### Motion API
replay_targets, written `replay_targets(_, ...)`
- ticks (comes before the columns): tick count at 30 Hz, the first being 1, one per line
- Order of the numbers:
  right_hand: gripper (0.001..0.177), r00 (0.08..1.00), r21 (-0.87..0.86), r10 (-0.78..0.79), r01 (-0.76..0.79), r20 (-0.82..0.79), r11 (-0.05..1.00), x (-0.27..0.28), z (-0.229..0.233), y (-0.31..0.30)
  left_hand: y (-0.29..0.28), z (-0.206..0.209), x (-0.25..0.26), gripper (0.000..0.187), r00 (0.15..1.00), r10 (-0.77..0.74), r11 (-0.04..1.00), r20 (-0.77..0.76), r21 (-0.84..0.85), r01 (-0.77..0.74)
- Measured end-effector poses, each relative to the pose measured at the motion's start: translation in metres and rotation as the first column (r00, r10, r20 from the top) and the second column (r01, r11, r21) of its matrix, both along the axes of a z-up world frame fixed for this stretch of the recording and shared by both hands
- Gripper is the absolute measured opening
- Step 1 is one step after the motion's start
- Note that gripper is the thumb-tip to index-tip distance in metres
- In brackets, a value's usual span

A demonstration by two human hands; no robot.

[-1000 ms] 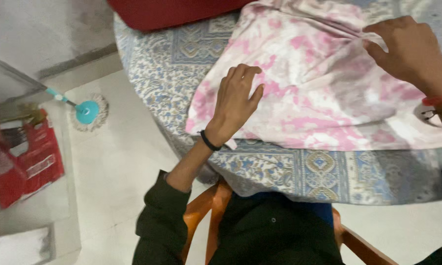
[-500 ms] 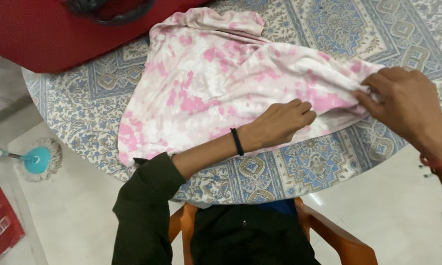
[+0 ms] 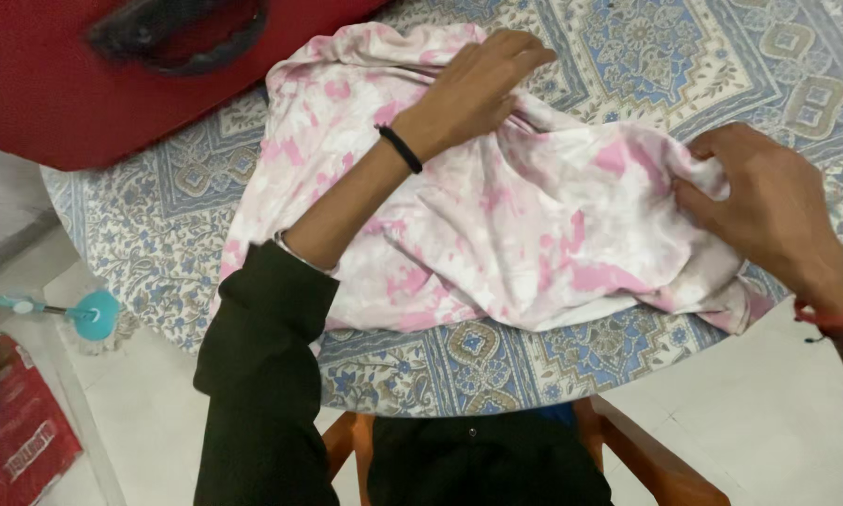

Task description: The person folds a tie-dye shirt by hand and places it into a red suitcase containing other folded shirts.

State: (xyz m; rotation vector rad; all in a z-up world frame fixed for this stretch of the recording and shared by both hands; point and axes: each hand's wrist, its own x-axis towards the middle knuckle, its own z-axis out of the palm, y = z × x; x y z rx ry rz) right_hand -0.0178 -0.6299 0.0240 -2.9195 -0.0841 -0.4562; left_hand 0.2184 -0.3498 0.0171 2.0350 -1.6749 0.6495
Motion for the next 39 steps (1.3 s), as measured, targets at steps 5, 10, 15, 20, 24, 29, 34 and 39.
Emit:
replay_targets(5,0.017,0.926,-0.248,0.187,-0.106,0.327,0.963,-0.032,0.017,0.015,-0.005,-0.002,0.045,0.005,0.989,0.107,0.947,-0.102,0.314,-0.07)
replay_targets(10,0.019,0.971,0.059,0.24,-0.239,-0.01,0.969,-0.032,0.02,0.009,0.016,-0.007,0.053,0.01,0.949,0.081,0.973,-0.304,0.231,-0.009)
replay_targets(15,0.029,0.998,0.185,0.01,-0.022,0.062,0.983,-0.011,0.002,-0.004,0.025,-0.002,0.055,0.01,0.966,0.02,0.98,-0.258,0.195,0.032)
replay_targets(20,0.038,0.992,-0.079,0.125,-0.125,-0.009,0.989,0.017,-0.015,-0.007,0.035,0.002,0.049,0.016,0.996,-0.053,0.992,-0.069,0.109,0.06)
replay_targets(24,0.032,0.961,0.579,0.035,0.137,-0.275,0.804,0.039,-0.025,-0.042,0.03,0.0,0.059,0.011,0.985,0.11,0.988,-0.133,0.126,-0.093)
replay_targets(29,0.03,0.962,0.8,-0.209,0.265,-0.177,0.538,0.061,0.005,-0.062,0.006,0.002,0.075,0.015,0.946,0.289,0.951,-0.147,-0.072,-0.301)
replay_targets(34,0.042,0.996,0.78,-0.077,0.082,-0.043,0.62,0.067,0.0,-0.071,-0.01,-0.018,0.08,0.024,0.94,0.32,0.941,-0.12,0.155,-0.301)
replay_targets(39,0.045,0.966,0.792,-0.127,-0.106,0.226,0.602,0.056,-0.017,-0.071,-0.043,-0.039,0.073,0.035,0.939,0.3,0.947,-0.166,0.167,-0.273)
